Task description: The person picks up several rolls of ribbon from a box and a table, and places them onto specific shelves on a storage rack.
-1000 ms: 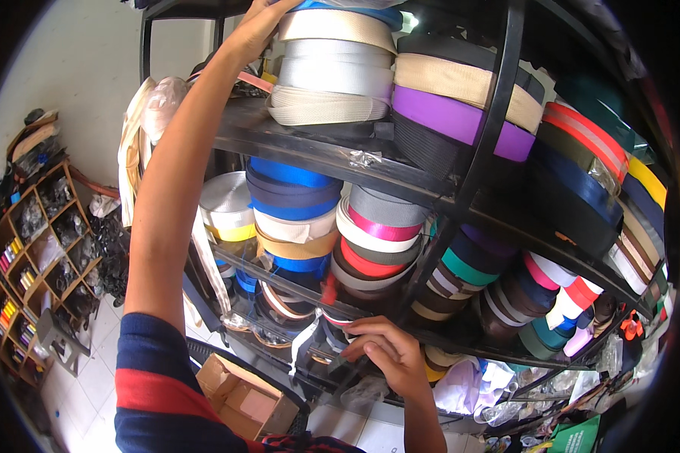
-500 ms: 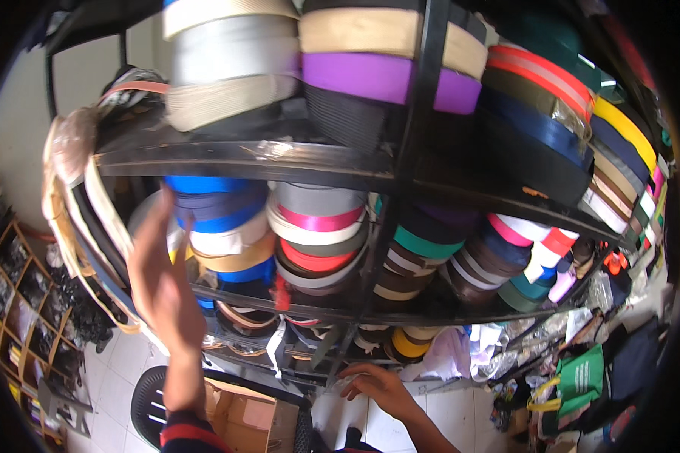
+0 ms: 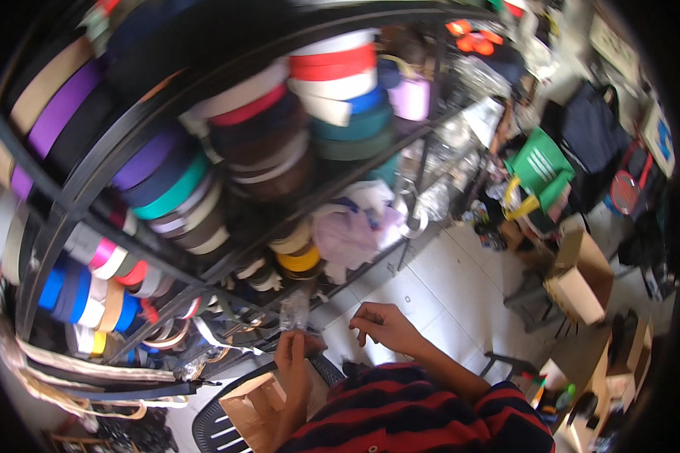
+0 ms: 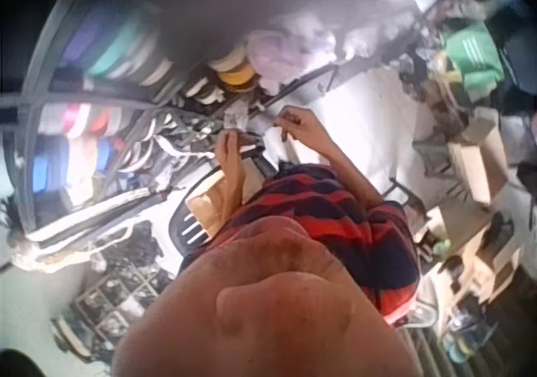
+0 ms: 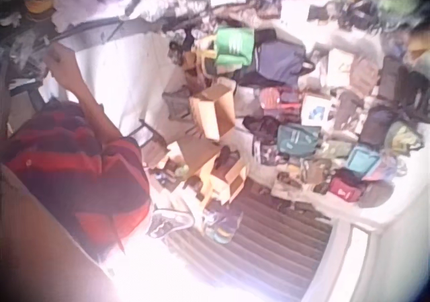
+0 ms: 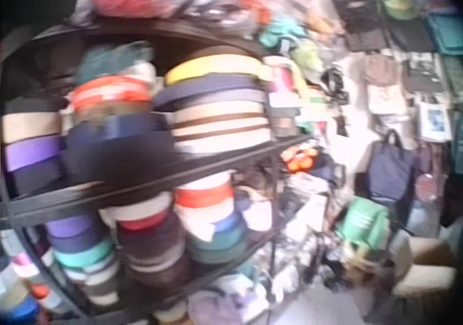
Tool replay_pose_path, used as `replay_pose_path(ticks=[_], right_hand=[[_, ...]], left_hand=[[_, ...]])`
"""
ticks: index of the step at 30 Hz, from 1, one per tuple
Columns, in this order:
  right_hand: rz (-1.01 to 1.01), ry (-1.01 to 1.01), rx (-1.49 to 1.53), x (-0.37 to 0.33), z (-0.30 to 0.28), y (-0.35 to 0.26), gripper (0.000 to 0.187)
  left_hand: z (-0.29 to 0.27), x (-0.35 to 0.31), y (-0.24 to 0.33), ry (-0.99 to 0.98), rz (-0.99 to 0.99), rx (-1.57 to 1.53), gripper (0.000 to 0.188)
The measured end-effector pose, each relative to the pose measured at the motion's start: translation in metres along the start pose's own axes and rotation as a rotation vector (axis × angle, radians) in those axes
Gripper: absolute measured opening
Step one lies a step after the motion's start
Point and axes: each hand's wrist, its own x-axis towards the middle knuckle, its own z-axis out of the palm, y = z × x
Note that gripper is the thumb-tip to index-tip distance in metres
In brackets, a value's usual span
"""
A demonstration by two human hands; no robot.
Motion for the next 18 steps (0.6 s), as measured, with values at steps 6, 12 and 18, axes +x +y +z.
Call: replay_pose_path(ticks=[6, 12, 18], right_hand=[[-0.088, 0.282, 0.041, -0.089, -0.095, 0.018, 0.033], [-0.121, 0.707, -0.043, -0.204, -0.186, 0.043, 0.019], [-0.156, 1.179, 0.002, -0.335, -0.234, 0.082, 0.015]], left_hand=[[0.123, 0.004, -0.014, -0.412, 0.052, 0.148, 0.029], [0.269, -0.039, -0.055, -0.666, -0.019, 0.222, 0.031], [0.399, -0.104, -0.079, -0.989, -0.051, 0.153, 0.014]])
